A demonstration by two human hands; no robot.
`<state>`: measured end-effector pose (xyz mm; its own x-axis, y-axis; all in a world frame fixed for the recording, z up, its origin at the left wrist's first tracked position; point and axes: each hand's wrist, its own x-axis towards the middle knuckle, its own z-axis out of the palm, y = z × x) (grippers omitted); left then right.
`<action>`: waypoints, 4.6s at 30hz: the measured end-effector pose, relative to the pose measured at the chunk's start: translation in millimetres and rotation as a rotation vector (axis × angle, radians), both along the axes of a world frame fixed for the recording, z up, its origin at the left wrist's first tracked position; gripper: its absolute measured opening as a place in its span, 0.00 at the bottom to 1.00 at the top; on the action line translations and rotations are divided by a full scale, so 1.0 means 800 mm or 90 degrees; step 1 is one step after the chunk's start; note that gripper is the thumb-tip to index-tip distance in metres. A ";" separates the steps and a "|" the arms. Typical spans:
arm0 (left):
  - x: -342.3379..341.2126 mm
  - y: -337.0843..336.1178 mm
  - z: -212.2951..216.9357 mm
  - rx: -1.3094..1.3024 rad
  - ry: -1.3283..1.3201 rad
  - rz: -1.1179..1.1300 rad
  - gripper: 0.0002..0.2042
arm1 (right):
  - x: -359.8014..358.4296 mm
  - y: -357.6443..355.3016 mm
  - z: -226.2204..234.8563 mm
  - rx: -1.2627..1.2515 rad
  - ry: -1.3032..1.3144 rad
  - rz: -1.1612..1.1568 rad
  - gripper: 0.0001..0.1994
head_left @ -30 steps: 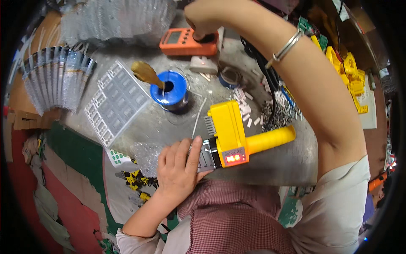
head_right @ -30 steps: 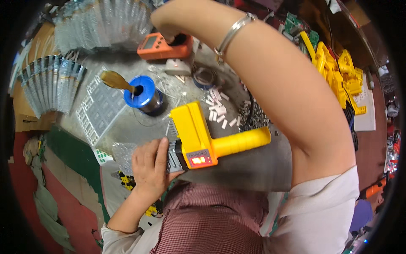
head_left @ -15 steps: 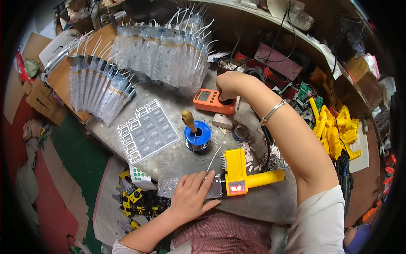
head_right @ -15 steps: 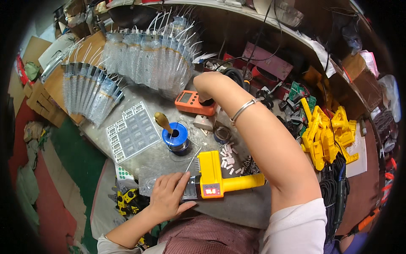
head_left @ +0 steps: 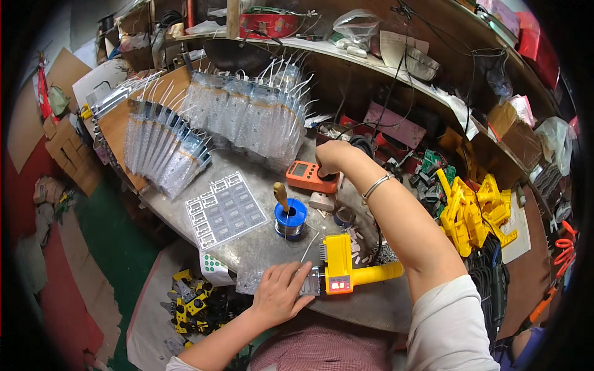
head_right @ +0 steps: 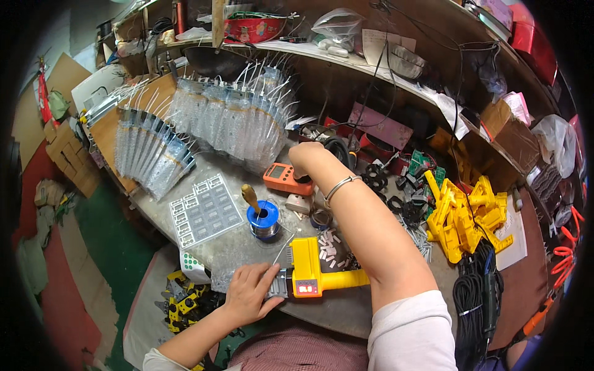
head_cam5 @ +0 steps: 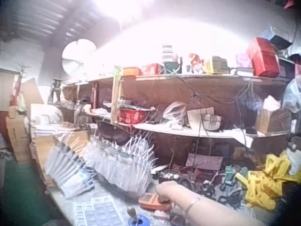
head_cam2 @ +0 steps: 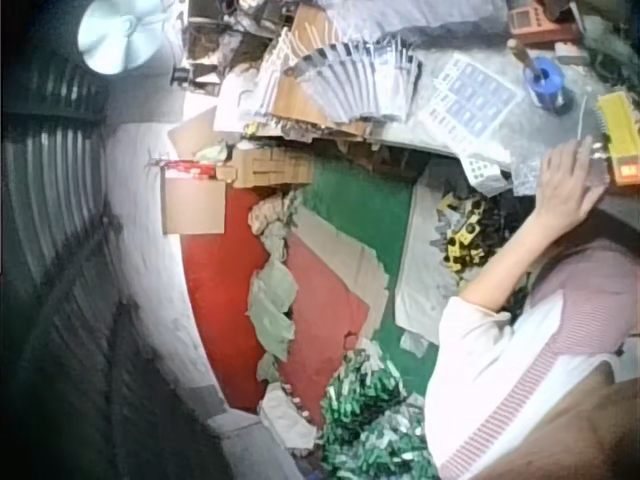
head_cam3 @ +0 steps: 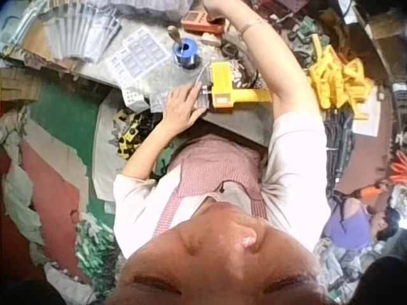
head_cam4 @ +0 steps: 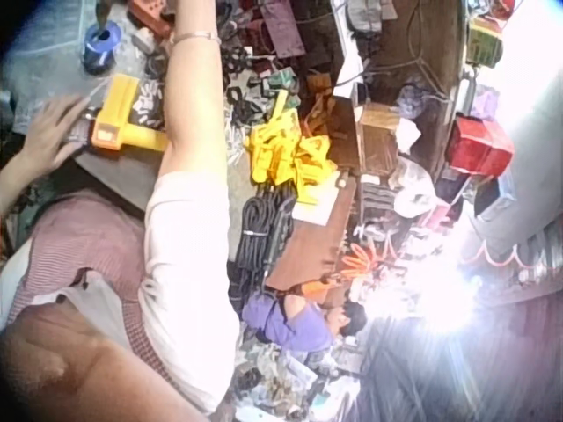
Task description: Assemble the yellow plastic housing of an electronic device, including wiring and soldering a circuit board and securing the casing with a screwdriver.
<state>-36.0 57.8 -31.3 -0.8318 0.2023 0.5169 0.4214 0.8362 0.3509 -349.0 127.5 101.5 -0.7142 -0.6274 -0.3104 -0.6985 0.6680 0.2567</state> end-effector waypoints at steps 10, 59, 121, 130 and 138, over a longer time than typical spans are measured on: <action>-0.011 0.009 0.041 -0.073 0.025 -0.092 0.28 | 0.018 0.100 0.147 -0.133 -0.019 -0.025 0.19; 0.007 0.145 0.067 -0.328 -0.124 -0.181 0.16 | 0.303 0.263 -0.116 -0.663 -0.068 -0.029 0.11; 0.006 0.137 0.042 -0.281 -0.025 -0.180 0.10 | 0.318 0.257 -0.132 -0.686 -0.023 -0.045 0.08; 0.000 0.135 0.045 -0.286 -0.016 -0.207 0.11 | 0.318 0.258 -0.124 -0.664 -0.010 -0.038 0.15; -0.016 0.136 0.040 -0.242 -0.023 -0.238 0.09 | 0.333 0.318 -0.083 -0.718 -0.030 -0.178 0.18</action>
<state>-48.4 166.7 0.9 -0.6833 0.6552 0.3222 0.7078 0.7027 0.0722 -82.6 382.2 35.4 -0.8743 -0.3863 0.2938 -0.4830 0.6330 -0.6050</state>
